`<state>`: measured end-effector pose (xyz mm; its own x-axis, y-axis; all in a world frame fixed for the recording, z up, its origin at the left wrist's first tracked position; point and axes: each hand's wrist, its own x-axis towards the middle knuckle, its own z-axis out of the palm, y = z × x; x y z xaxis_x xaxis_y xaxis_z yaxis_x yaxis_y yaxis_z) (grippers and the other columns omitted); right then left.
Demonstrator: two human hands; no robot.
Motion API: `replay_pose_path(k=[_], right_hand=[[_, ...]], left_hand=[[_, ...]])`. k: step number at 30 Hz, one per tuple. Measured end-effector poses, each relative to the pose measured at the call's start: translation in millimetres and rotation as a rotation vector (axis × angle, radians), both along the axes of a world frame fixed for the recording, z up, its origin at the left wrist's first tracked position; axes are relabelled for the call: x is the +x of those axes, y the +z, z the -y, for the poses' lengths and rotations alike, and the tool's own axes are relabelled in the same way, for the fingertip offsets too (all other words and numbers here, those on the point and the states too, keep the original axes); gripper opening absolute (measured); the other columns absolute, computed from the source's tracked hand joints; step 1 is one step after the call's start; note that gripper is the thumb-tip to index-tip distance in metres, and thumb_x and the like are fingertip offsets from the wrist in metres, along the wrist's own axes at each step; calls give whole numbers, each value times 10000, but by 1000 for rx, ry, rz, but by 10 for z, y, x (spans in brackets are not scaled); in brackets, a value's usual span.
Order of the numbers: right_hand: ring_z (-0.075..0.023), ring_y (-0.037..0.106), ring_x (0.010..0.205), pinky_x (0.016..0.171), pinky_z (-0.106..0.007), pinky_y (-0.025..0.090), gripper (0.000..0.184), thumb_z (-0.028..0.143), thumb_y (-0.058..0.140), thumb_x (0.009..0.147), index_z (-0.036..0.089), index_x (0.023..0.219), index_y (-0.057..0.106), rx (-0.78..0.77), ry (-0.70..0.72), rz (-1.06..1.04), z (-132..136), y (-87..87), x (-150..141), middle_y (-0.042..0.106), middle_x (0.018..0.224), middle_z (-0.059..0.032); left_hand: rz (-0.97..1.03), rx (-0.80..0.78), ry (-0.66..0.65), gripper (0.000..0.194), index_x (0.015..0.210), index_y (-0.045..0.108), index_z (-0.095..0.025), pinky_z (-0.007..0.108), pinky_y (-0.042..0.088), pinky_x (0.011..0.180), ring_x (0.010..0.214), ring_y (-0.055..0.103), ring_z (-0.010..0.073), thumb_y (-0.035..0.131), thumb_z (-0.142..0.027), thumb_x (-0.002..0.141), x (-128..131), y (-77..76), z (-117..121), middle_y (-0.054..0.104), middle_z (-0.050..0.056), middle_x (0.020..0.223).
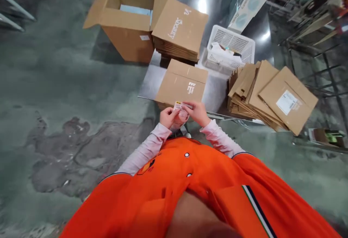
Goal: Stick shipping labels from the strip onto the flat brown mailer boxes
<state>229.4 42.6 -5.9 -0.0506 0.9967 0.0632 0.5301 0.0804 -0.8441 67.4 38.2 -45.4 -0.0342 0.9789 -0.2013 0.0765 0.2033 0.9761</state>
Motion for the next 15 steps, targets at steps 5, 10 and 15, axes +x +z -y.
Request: replay_pose_path(k=[5, 10, 15], right_hand=[[-189, 657, 834, 815, -325, 525, 138, 299, 717, 783, 161, 785, 728, 37, -51, -15, -361, -246, 4, 704, 884, -71], [-233, 540, 1133, 1063, -415, 386, 183, 320, 745, 764, 145, 815, 727, 61, -202, 234, -1310, -506, 112, 587, 1159, -101], [-340, 332, 1366, 1135, -568, 199, 589, 422, 665, 841, 91, 1317, 563, -40, -244, 542, -1842, -676, 65, 384, 1460, -218]], left_hand=[[114, -129, 6, 298, 651, 632, -147, 248, 447, 634, 645, 568, 142, 830, -346, 552, 45, -160, -125, 651, 9, 648], [318, -407, -184, 545, 865, 735, -101, 374, 519, 796, 841, 675, 268, 910, -291, 385, -142, -494, -251, 749, 129, 879], [253, -548, -159, 530, 773, 731, -109, 411, 532, 765, 779, 687, 290, 915, -393, 365, -450, -803, 257, 742, 147, 814]])
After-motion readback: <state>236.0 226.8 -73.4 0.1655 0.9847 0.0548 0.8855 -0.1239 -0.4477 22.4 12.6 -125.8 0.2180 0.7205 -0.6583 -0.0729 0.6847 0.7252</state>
